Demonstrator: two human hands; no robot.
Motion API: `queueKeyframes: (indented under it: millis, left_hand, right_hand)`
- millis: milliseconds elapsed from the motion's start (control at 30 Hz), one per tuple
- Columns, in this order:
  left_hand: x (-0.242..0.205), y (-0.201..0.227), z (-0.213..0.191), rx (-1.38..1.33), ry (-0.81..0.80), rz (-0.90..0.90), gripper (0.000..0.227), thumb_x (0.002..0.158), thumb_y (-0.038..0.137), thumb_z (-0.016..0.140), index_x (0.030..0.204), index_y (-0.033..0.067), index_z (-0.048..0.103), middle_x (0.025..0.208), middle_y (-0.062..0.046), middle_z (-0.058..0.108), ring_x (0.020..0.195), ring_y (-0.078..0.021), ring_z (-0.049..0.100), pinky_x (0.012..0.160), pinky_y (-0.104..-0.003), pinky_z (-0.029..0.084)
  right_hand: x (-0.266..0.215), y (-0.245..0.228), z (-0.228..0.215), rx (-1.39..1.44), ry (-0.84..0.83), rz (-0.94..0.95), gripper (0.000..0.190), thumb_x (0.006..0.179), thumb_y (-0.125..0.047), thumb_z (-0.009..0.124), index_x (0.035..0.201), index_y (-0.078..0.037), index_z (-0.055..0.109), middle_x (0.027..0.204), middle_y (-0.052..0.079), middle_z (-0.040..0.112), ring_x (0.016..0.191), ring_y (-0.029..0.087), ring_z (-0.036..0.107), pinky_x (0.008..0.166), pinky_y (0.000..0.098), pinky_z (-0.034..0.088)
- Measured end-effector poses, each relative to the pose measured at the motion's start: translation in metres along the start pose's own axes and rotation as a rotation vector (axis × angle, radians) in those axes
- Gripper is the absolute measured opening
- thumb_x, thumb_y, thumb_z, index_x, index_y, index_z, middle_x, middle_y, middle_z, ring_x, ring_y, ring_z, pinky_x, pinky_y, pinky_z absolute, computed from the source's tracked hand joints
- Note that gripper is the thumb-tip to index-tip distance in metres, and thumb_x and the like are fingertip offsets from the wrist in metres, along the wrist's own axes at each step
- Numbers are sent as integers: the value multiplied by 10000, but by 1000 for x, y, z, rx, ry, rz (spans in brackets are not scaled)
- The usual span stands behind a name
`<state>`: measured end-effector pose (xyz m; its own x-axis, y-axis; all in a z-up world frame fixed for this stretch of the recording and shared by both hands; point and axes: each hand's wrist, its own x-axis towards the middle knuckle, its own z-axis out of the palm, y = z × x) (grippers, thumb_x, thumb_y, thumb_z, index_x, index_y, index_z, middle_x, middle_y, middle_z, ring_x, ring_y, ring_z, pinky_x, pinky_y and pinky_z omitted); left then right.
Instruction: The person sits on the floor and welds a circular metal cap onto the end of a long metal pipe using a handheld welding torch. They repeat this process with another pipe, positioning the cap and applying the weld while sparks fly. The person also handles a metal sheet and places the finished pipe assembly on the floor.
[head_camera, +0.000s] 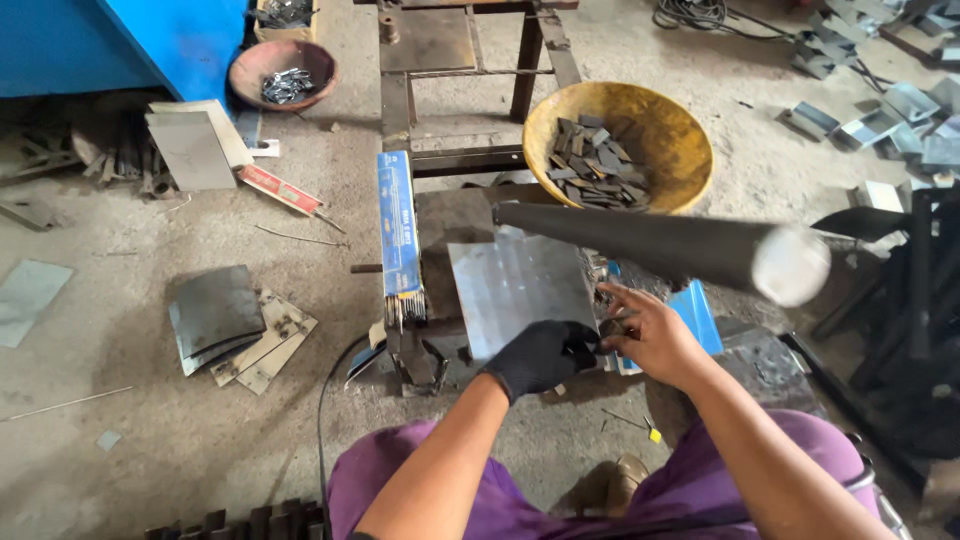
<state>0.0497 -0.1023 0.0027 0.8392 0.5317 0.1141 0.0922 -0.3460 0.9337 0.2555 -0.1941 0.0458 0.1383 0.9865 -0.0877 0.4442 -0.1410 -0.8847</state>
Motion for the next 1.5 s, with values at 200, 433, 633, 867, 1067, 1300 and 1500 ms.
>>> queueKeyframes:
  millis: [200, 433, 633, 867, 1067, 1300, 1500]
  left_hand:
    - [-7, -10, 61, -303, -79, -25, 185, 941, 178, 762, 1032, 19, 737, 901, -97, 732, 790, -193, 698, 716, -366, 587]
    - [-27, 6, 61, -396, 22, -189, 138, 962, 102, 694, 1047, -5, 701, 856, -67, 726, 723, -134, 700, 675, -312, 606]
    - [-43, -18, 52, -707, 195, -310, 163, 924, 86, 716, 1071, 16, 727, 866, -29, 722, 703, -104, 692, 659, -275, 603]
    - [-40, -33, 58, -543, 287, -343, 115, 926, 92, 738, 1004, 9, 746, 800, -35, 715, 645, -106, 665, 580, -273, 565]
    - [-45, -12, 56, -485, 313, -364, 117, 917, 104, 741, 995, 17, 747, 771, -21, 713, 607, -89, 651, 551, -267, 547]
    - [-39, -20, 50, -487, 408, -298, 114, 927, 109, 736, 941, -5, 736, 698, -18, 679, 554, -92, 624, 516, -263, 517]
    - [-33, -19, 37, -338, 593, -318, 151, 875, 161, 793, 902, 15, 767, 691, -16, 682, 561, -85, 594, 518, -280, 484]
  right_hand:
    - [-54, -46, -7, -322, -28, -116, 833, 760, -19, 812, 1492, -247, 487, 1206, 90, 630, 879, 195, 701, 768, 348, 607]
    - [-98, 6, -86, -705, 297, 230, 752, 844, -456, 724, 1520, -255, 463, 1368, 125, 656, 1060, 300, 724, 877, 436, 580]
    - [-178, 159, -192, -639, 434, 896, 722, 906, -653, 555, 1436, -165, 585, 1214, 179, 733, 1065, 365, 690, 873, 516, 550]
    - [-223, 257, -163, 546, 462, 989, 503, 1036, -475, 492, 1213, -44, 678, 1083, 182, 724, 863, 331, 638, 722, 526, 487]
    - [-205, 261, -181, 437, 665, 904, 323, 1039, -232, 587, 1210, 31, 664, 896, 145, 652, 697, 243, 588, 573, 394, 481]
    - [-157, 233, -236, 937, 1007, -27, 539, 895, -46, 541, 1381, -277, 505, 917, -23, 708, 759, 93, 664, 660, 346, 636]
    - [-80, 131, -263, 1600, 652, -115, 385, 1125, -382, 451, 1287, -46, 544, 1075, 160, 661, 886, 271, 658, 773, 420, 559]
